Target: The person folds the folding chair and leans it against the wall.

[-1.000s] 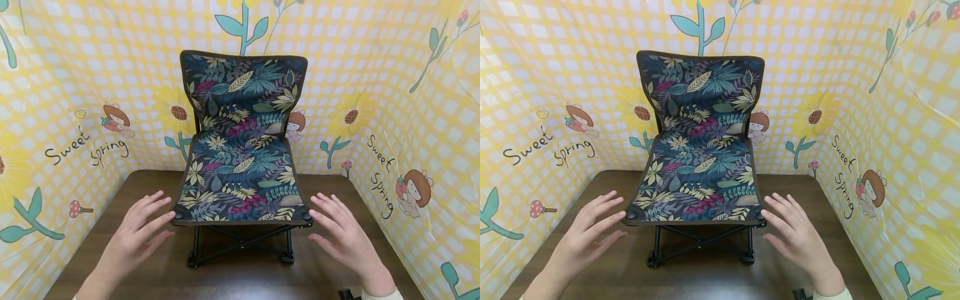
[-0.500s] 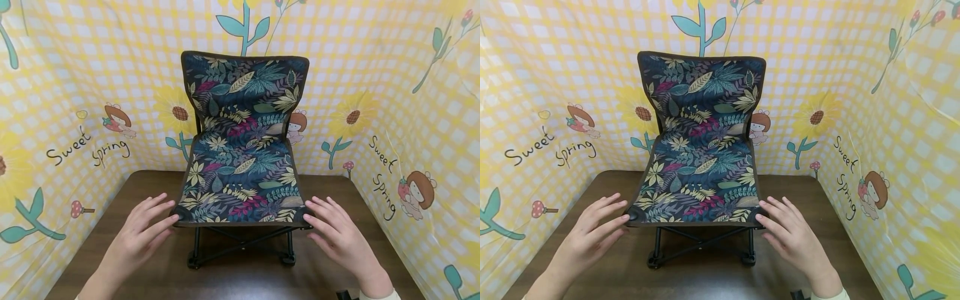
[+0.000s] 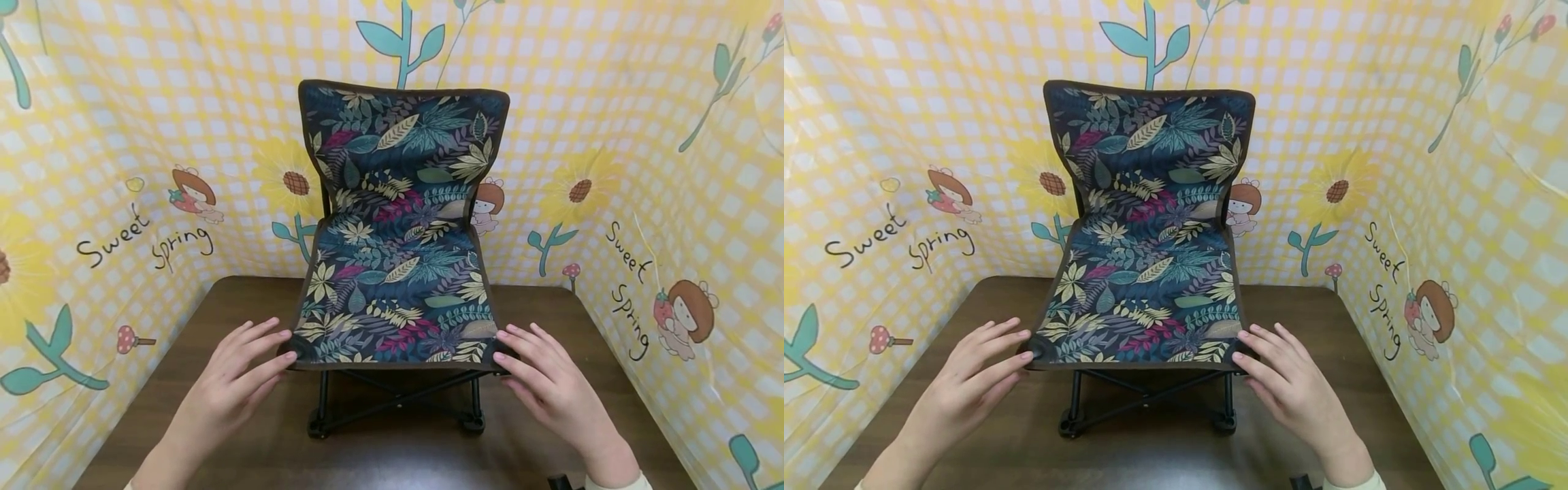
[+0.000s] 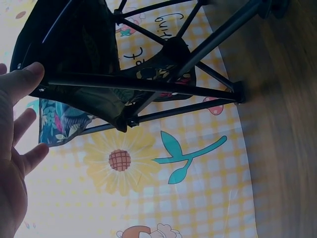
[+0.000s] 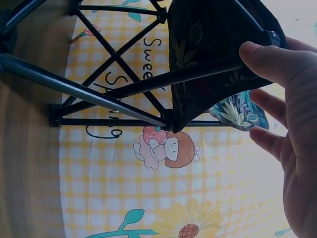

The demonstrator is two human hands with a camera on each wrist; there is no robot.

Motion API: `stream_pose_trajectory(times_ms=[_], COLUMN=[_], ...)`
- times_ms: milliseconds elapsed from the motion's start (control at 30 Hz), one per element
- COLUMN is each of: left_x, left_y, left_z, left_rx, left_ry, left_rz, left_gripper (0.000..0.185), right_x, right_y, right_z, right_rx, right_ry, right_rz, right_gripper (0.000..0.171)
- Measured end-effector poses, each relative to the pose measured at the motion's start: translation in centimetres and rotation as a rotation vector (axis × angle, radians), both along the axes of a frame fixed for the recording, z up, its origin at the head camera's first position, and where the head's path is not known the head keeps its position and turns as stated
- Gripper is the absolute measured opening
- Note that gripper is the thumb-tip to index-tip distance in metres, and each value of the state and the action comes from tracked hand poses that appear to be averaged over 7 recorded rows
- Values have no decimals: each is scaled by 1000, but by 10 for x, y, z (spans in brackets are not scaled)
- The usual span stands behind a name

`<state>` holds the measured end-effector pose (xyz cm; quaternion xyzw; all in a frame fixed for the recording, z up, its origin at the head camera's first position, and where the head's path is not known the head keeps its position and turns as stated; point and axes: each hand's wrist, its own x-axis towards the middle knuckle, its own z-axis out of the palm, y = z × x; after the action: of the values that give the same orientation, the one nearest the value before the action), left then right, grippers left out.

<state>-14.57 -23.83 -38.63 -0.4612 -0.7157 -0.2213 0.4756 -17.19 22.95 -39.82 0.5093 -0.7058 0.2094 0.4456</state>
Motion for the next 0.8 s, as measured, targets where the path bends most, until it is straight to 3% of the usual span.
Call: stream_pose_trajectory(times_ms=[800], left_x=[-1], left_y=[4], left_z=[-1], left_rx=[-16], left_ry=[-6], left_rz=[-33], left_gripper=[27], right_x=[0], right_y=[-3], right_z=[4], right_rx=[-11], right_ry=[52], right_rz=[12], right_gripper=[24])
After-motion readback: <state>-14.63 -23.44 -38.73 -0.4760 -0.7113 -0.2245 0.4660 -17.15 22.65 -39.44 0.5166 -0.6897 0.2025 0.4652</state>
